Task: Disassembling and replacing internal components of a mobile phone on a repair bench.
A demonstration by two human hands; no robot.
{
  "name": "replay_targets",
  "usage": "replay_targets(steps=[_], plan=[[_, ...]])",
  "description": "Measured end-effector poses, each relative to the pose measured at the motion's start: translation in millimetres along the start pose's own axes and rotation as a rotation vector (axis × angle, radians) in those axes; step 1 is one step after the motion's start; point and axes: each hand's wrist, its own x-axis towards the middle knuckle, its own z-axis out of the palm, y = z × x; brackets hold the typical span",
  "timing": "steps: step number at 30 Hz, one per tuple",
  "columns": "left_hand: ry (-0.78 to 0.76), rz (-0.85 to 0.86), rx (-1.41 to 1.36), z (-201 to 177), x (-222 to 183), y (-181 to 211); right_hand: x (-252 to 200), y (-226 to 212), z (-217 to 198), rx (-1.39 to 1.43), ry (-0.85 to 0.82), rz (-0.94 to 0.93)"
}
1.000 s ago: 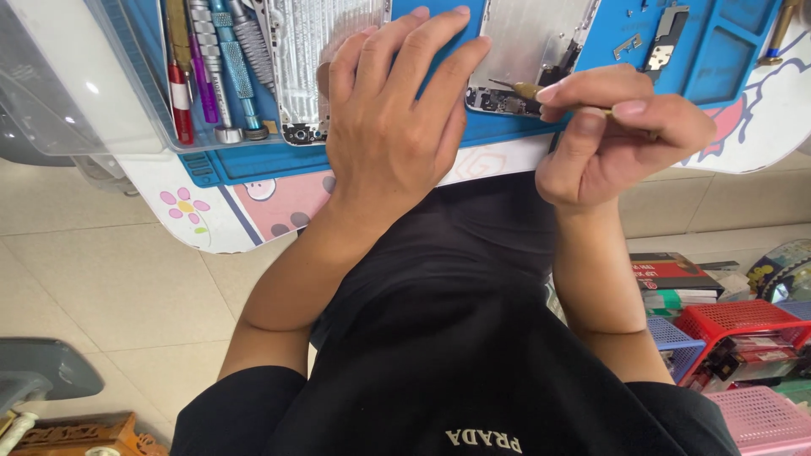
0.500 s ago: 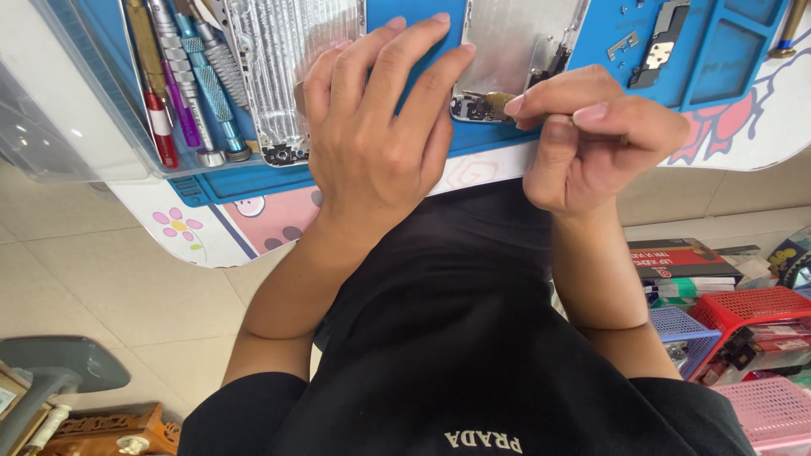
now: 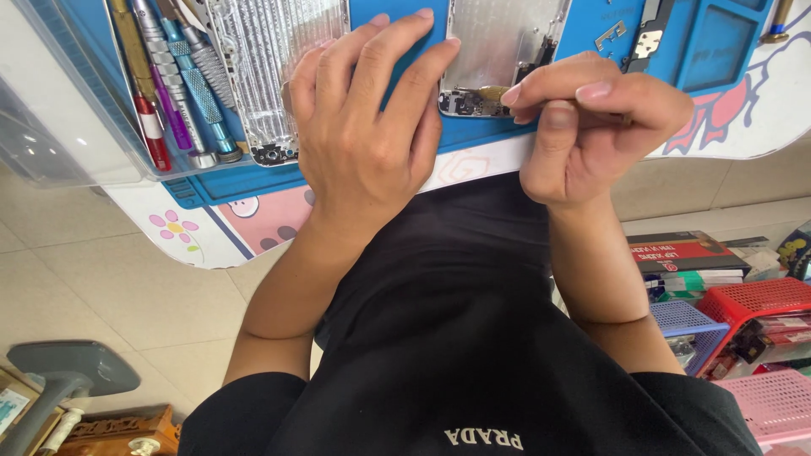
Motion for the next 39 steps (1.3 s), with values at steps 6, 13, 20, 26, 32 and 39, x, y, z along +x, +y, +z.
replay_targets(steps=[6,13,20,26,32,39], plan=[[0.000,0.005,-0.058,-5.4,0.8,-0.3,-2.5,2.2,-2.4,0.018,0.056,0.019],[0.028,0.037,-0.136,-7.3,3.2,1.3,-2.5,-0.3,0.3,0.067,0.102,0.047],[0.084,0.045,-0.152,-6.0,-2.7,1.0,-0.8,-3.0,-0.6,0.080,0.097,0.052],[0.061,0.041,-0.158,-0.8,-7.3,-1.3,-9.0,1.3,-3.2,0.074,0.152,0.092],[0.100,0.111,-0.202,1.2,-6.5,-1.5,-11.6,10.0,-8.5,0.185,0.327,0.060],[0.079,0.184,-0.278,0.4,-6.2,1.2,-21.0,23.3,-14.5,0.280,0.450,0.065]])
